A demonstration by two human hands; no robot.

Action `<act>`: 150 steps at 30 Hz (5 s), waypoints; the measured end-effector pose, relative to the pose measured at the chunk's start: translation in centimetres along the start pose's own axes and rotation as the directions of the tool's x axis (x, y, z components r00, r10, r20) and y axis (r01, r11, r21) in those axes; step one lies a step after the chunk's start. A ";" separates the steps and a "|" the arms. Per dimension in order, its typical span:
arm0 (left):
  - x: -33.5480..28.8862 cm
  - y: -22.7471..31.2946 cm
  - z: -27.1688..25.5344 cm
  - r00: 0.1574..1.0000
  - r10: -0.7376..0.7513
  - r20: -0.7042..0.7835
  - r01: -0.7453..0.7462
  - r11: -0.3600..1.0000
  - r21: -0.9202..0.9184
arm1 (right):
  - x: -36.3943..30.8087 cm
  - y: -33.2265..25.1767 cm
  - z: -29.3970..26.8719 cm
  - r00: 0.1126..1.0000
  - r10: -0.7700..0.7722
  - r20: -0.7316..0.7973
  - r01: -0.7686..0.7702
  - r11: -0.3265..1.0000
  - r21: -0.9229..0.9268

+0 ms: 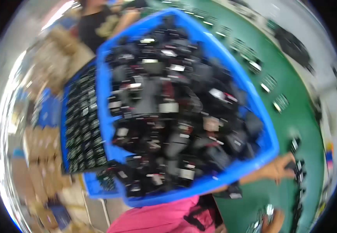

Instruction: Insert printed circuit boards (PCBs) into black plastic housings at a factory assembly line.

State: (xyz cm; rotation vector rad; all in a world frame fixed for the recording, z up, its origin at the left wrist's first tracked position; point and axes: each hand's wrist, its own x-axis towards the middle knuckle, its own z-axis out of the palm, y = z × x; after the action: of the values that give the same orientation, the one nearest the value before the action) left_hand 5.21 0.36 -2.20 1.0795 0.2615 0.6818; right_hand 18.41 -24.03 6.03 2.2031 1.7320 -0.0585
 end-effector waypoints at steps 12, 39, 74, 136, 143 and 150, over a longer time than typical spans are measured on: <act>-1.2 -1.4 -1.3 0.998 -0.051 -0.026 0.048 0.994 -0.099 | -1.2 -3.1 0.9 0.996 -0.047 0.070 0.020 0.937 0.348; -1.4 1.2 -1.4 0.899 -0.221 0.378 0.212 0.975 0.065 | 5.4 -5.2 1.6 0.974 0.219 0.060 0.057 -0.493 0.868; -0.5 -0.9 0.5 0.975 0.047 0.219 -0.049 0.999 0.002 | 12.2 -9.0 -4.1 0.811 0.444 -0.380 0.181 0.428 0.886; -1.4 1.0 -1.2 0.949 0.268 0.164 -0.314 0.829 0.463 | 12.7 -7.4 -3.5 0.922 0.245 -0.301 0.139 0.517 0.845; -1.7 0.7 -1.3 0.978 0.186 0.095 -0.205 0.764 0.611 | 13.5 -8.7 -2.8 0.887 0.258 -0.382 0.148 0.625 0.767; -0.9 0.6 -0.2 0.962 0.253 0.103 -0.269 0.942 0.203 | 14.4 -7.4 -0.8 0.727 0.565 -0.391 0.139 0.436 0.889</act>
State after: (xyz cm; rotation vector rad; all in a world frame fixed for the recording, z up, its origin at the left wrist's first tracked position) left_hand 4.13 0.13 -1.86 1.3604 0.1292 0.8620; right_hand 14.99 -8.79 1.60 3.6420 1.9324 -0.1837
